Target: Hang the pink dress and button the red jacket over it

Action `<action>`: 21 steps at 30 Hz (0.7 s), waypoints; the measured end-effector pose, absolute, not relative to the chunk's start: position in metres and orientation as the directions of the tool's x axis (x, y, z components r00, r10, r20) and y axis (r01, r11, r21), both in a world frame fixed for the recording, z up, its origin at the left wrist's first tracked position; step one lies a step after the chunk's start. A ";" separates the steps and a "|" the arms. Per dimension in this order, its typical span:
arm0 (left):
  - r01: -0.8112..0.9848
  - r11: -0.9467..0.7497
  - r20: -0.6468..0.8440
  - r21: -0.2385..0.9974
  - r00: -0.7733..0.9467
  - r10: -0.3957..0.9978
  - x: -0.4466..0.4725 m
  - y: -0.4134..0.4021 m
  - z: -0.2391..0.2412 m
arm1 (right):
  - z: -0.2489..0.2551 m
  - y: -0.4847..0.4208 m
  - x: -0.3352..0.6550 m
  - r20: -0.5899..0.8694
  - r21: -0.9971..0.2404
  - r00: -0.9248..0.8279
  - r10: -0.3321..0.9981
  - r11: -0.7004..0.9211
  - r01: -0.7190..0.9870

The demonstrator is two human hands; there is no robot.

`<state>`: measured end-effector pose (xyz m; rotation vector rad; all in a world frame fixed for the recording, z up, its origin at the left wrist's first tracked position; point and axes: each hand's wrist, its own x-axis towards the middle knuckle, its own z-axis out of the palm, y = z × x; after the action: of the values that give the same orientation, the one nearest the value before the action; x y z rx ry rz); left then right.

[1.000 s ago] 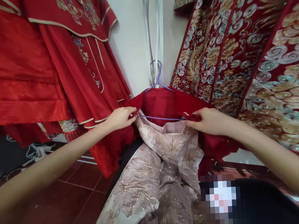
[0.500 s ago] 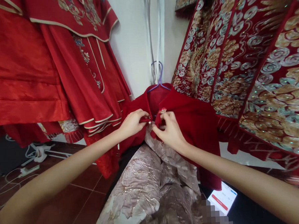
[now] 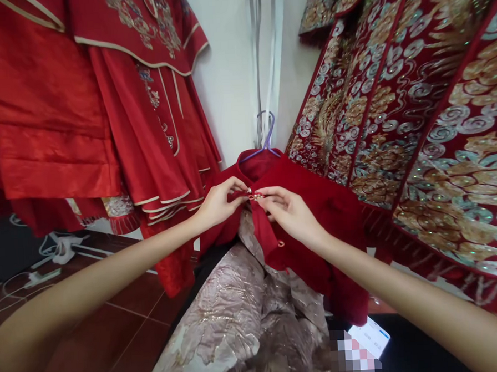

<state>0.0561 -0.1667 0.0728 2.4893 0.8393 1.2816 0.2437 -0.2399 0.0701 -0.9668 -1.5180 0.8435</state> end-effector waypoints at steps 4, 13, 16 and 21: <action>0.393 -0.802 0.675 0.449 0.438 0.593 0.059 -0.166 0.072 | 0.061 -0.218 0.241 0.527 -0.837 -0.052 0.848 0.529 0.141; 0.443 -0.832 0.635 0.334 0.546 0.546 0.059 -0.172 0.079 | 0.053 -0.204 0.246 0.611 -0.710 -0.107 0.785 0.603 0.365; 0.445 -0.822 0.631 0.355 0.535 0.562 0.061 -0.168 0.078 | 0.058 -0.207 0.249 0.620 -0.644 -0.133 0.773 0.599 0.476; 0.435 -0.802 0.614 0.409 0.519 0.595 0.063 -0.164 0.077 | 0.062 -0.209 0.251 0.621 -0.595 -0.160 0.767 0.595 0.541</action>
<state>0.0635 -0.1642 0.0769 2.5549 0.8787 1.1506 0.2513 -0.2094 0.0617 -1.0597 -1.8346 0.2869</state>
